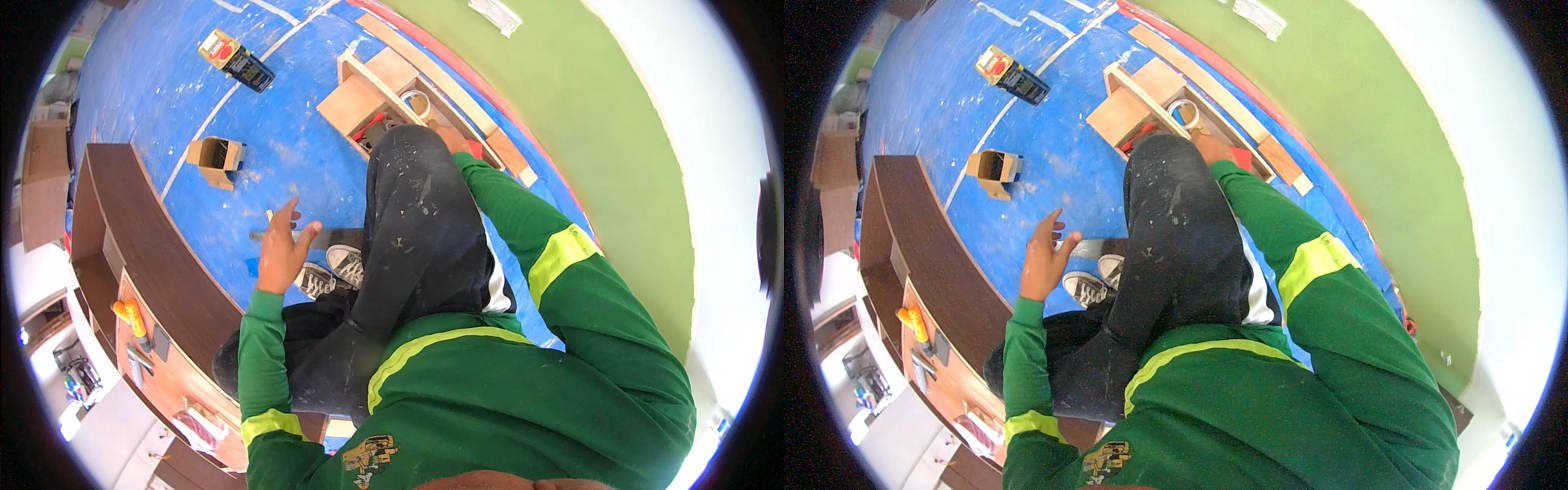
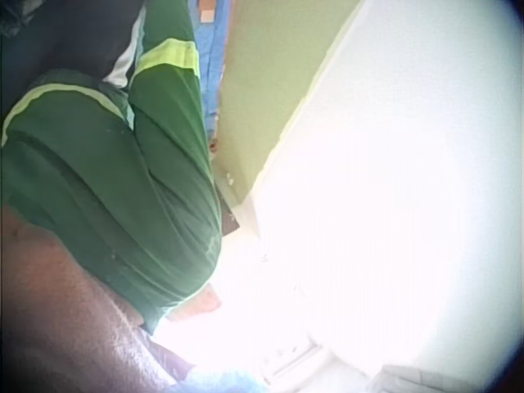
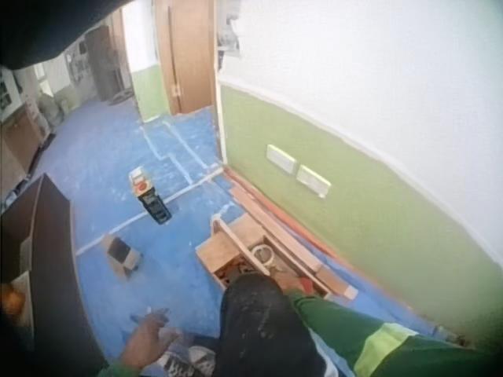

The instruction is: The person assembles a wooden cabinet by cutting a piece of wood with a hand saw, sanding the edges, and using a power drill to secure parts. They also measure a large wooden panel with a tape measure.

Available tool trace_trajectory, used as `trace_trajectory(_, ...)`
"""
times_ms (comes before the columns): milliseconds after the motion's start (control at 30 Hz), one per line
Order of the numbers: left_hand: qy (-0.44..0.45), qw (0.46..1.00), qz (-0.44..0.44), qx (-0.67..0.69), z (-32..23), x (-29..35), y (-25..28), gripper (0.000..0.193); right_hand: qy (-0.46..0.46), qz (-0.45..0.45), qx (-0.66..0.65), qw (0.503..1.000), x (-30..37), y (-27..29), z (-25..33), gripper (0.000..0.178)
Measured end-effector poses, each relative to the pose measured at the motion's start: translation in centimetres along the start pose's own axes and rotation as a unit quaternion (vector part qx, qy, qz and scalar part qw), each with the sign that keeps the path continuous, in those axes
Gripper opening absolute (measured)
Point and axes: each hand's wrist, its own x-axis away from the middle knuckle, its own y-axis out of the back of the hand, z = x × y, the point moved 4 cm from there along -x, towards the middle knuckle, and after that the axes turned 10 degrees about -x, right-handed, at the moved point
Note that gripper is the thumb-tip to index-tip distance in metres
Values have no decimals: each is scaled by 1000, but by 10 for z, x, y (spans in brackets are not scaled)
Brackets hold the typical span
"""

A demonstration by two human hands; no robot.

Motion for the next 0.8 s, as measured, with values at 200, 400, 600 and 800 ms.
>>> trace_trajectory(200,50,998,22,24,31,-39,-34,75,7,-201,-317,927,-20,22,-38,60)
trace_trajectory(400,111,980,8,166,31,-65,-42,80,-115,-256,-164,946,-111,63,-43,81)
trace_trajectory(600,171,962,-38,208,54,-105,-77,81,-137,-117,-252,951,-167,26,-45,83)
trace_trajectory(800,153,956,-23,248,59,-155,-93,88,-167,-106,-270,942,-184,13,-74,84)
